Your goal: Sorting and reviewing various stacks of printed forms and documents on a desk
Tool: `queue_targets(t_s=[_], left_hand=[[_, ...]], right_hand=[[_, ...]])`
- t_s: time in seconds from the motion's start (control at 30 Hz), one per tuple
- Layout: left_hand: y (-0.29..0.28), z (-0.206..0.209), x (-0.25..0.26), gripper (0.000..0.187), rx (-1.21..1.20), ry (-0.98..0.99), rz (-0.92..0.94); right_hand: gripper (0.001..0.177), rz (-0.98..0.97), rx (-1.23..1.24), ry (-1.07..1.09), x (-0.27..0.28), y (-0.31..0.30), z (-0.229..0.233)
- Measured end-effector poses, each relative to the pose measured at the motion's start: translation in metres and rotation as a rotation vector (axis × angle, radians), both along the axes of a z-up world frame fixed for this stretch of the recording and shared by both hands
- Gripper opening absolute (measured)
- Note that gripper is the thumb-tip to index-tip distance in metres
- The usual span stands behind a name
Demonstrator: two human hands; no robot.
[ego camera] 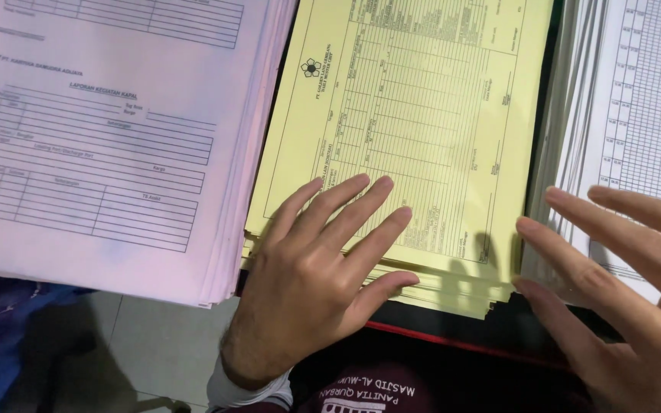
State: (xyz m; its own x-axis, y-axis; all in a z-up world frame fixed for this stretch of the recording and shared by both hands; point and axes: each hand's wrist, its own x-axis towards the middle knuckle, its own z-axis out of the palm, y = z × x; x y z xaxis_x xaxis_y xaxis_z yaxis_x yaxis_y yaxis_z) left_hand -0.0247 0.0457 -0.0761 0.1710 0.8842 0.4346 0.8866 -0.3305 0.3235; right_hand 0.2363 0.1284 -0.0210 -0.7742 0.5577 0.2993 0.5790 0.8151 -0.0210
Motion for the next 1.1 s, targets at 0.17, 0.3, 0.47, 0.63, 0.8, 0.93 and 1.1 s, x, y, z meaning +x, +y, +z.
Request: queue_targets(t_s=[0.17, 0.3, 0.47, 0.63, 0.8, 0.93, 1.1], left_hand=[[0.002, -0.001, 0.001, 0.046, 0.01, -0.012, 0.011], [0.002, 0.0, 0.0, 0.039, 0.012, -0.013, 0.018], [0.002, -0.001, -0.001, 0.034, 0.009, -0.037, 0.017], [0.003, -0.004, -0.003, 0.042, -0.012, -0.051, 0.007], [0.004, -0.003, -0.004, 0.041, -0.009, -0.076, 0.01], [0.005, -0.004, -0.002, 0.037, -0.032, -0.096, 0.033], [0.005, -0.002, -0.005, 0.037, -0.044, -0.112, 0.019]], right_hand=[[0.059, 0.091, 0.111, -0.216, -0.016, 0.02, 0.008], [0.073, 0.328, 0.069, -0.361, -0.039, 0.045, -0.003], [0.07, 0.48, -0.171, -0.422, -0.075, 0.085, -0.024], [0.109, 0.313, -0.471, -0.584, -0.125, 0.138, -0.014], [0.141, 0.127, -0.454, -0.67, -0.146, 0.172, -0.011], [0.174, 0.022, -0.522, -0.809, -0.158, 0.16, -0.001], [0.193, 0.29, -0.508, -0.826, -0.152, 0.13, -0.01]])
